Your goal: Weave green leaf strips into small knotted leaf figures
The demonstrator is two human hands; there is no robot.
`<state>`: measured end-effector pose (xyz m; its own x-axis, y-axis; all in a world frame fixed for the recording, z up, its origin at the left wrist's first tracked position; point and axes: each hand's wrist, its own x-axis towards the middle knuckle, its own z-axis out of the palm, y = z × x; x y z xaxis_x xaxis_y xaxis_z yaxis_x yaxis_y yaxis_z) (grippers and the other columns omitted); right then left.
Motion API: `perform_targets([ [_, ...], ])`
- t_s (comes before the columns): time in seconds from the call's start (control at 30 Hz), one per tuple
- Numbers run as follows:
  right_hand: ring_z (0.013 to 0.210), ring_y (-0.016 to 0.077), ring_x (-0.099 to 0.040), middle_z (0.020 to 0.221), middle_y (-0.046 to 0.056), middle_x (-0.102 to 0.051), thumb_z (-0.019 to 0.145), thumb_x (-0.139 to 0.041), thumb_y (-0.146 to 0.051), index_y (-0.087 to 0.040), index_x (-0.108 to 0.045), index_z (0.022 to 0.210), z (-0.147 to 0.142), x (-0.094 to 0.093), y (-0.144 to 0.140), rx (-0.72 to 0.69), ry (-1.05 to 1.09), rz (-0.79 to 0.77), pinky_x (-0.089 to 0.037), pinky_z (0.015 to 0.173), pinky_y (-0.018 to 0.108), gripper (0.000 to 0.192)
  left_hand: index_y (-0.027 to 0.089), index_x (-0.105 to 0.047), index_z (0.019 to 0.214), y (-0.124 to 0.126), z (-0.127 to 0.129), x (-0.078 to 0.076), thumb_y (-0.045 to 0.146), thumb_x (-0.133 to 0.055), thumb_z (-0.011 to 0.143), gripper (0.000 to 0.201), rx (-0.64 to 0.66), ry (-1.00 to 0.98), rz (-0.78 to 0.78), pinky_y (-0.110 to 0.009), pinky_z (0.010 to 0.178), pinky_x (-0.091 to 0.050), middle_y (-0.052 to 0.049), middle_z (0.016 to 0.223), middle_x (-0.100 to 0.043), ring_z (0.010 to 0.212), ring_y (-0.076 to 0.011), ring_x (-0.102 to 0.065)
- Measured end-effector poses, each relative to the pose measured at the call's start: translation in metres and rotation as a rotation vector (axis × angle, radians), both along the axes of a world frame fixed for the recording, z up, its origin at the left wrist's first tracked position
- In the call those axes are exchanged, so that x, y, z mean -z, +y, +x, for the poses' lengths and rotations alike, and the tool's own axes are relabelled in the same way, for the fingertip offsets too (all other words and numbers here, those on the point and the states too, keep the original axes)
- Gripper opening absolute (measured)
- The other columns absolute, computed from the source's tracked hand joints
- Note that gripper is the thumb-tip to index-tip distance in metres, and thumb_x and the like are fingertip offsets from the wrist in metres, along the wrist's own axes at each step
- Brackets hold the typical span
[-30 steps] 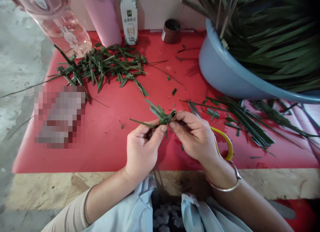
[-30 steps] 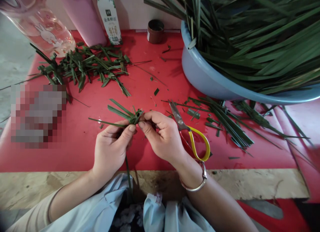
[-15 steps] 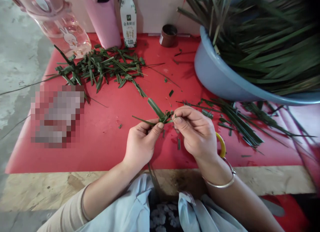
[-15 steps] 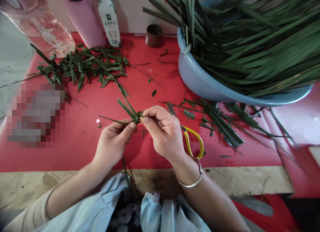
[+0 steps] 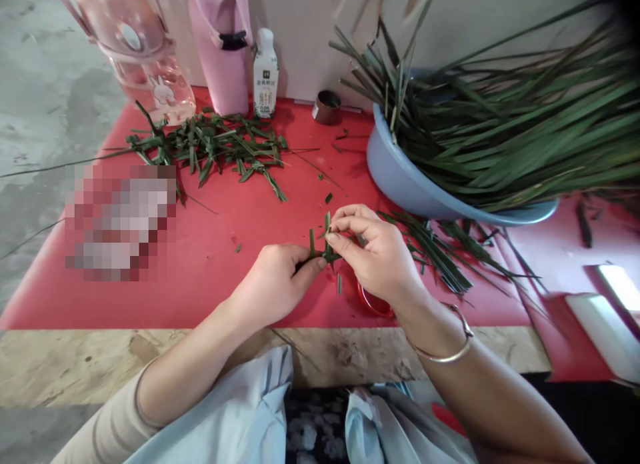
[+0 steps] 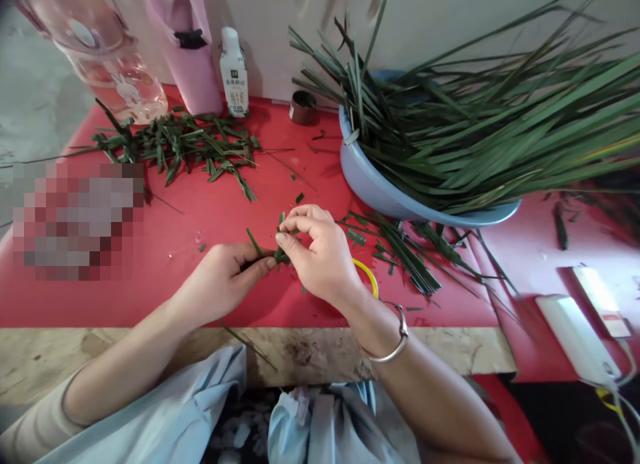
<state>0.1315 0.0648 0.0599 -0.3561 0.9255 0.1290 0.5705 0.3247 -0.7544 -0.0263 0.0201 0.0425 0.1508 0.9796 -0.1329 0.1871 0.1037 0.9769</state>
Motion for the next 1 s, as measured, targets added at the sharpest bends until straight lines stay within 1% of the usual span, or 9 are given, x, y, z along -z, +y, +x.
perform_targets([
  [0.13,0.098,0.0203,-0.053,0.099,0.006,-0.059,0.078,-0.058,-0.018,-0.018,-0.062,0.075,0.002,-0.011,-0.007,-0.020,-0.033,0.003,-0.040,0.089,0.038,0.005,0.017,-0.067,0.069,-0.002,-0.003,-0.014,0.024,-0.052,0.081,0.020,0.195,0.214,0.209,-0.023,0.053,-0.032,-0.003,0.060,-0.056,0.053,-0.0122,-0.047],
  [0.27,0.101,0.0212,-0.052,0.105,0.007,-0.059,0.076,-0.059,-0.016,-0.019,-0.063,0.074,0.001,-0.020,-0.015,-0.054,-0.058,-0.001,-0.039,0.090,0.039,0.005,0.018,-0.066,0.086,-0.005,-0.007,-0.025,0.026,-0.046,0.085,0.021,0.379,0.414,0.302,-0.025,0.059,-0.036,-0.006,0.071,-0.060,0.064,-0.0159,-0.055],
  [0.37,0.099,0.0197,-0.055,0.104,0.006,-0.060,0.076,-0.058,-0.015,-0.018,-0.062,0.071,0.001,-0.023,-0.019,-0.050,-0.020,-0.094,-0.040,0.090,0.037,0.007,0.017,-0.064,0.087,-0.010,-0.007,-0.030,0.026,-0.043,0.086,0.023,0.439,0.506,0.338,-0.025,0.059,-0.037,-0.006,0.073,-0.060,0.065,-0.0164,-0.056],
  [0.47,0.097,0.0183,-0.056,0.101,0.006,-0.062,0.076,-0.058,-0.015,-0.017,-0.062,0.069,0.002,-0.022,-0.021,-0.014,0.025,-0.154,-0.039,0.091,0.035,0.008,0.016,-0.063,0.084,-0.015,-0.005,-0.029,0.027,-0.043,0.086,0.022,0.461,0.545,0.363,-0.026,0.061,-0.039,-0.007,0.073,-0.059,0.067,-0.0171,-0.056],
  [0.6,0.091,0.0169,-0.058,0.096,0.005,-0.064,0.077,-0.057,-0.019,-0.016,-0.063,0.074,0.003,-0.018,-0.021,0.016,0.126,-0.266,-0.042,0.084,0.031,0.007,0.015,-0.062,0.090,-0.016,-0.008,-0.019,0.025,-0.042,0.087,0.023,0.429,0.557,0.515,-0.024,0.057,-0.041,-0.006,0.075,-0.058,0.064,-0.0145,-0.056],
  [0.73,0.076,0.0147,-0.058,0.082,0.004,-0.064,0.078,-0.056,-0.027,-0.016,-0.062,0.081,0.002,-0.019,-0.022,0.065,0.269,-0.464,-0.045,0.071,0.027,0.014,0.015,-0.056,0.111,-0.014,-0.017,-0.007,0.013,-0.040,0.087,0.029,0.319,0.635,0.816,-0.023,0.059,-0.044,-0.006,0.082,-0.062,0.067,-0.0128,-0.058],
  [0.83,0.069,0.0124,-0.056,0.073,0.001,-0.061,0.077,-0.057,-0.028,-0.016,-0.059,0.076,0.002,-0.021,-0.024,0.109,0.374,-0.503,-0.045,0.066,0.025,0.013,0.014,-0.052,0.118,-0.013,-0.021,0.001,0.009,-0.043,0.085,0.034,0.200,0.701,1.002,-0.024,0.063,-0.046,-0.006,0.090,-0.065,0.074,-0.0134,-0.059],
  [0.9,0.066,0.0112,-0.054,0.070,0.000,-0.059,0.076,-0.059,-0.028,-0.016,-0.058,0.075,0.001,-0.020,-0.025,0.138,0.415,-0.504,-0.044,0.064,0.024,0.012,0.015,-0.053,0.117,-0.013,-0.021,0.005,0.008,-0.047,0.084,0.035,0.123,0.711,1.059,-0.023,0.061,-0.045,-0.005,0.091,-0.066,0.072,-0.0126,-0.058],
  [1.0,0.065,0.0108,-0.053,0.070,0.000,-0.058,0.076,-0.060,-0.030,-0.016,-0.059,0.075,0.001,-0.017,-0.026,0.147,0.433,-0.492,-0.044,0.061,0.023,0.014,0.019,-0.056,0.115,-0.014,-0.018,0.007,0.006,-0.049,0.082,0.036,0.079,0.626,1.050,-0.023,0.063,-0.046,-0.004,0.093,-0.068,0.071,-0.0118,-0.059],
])
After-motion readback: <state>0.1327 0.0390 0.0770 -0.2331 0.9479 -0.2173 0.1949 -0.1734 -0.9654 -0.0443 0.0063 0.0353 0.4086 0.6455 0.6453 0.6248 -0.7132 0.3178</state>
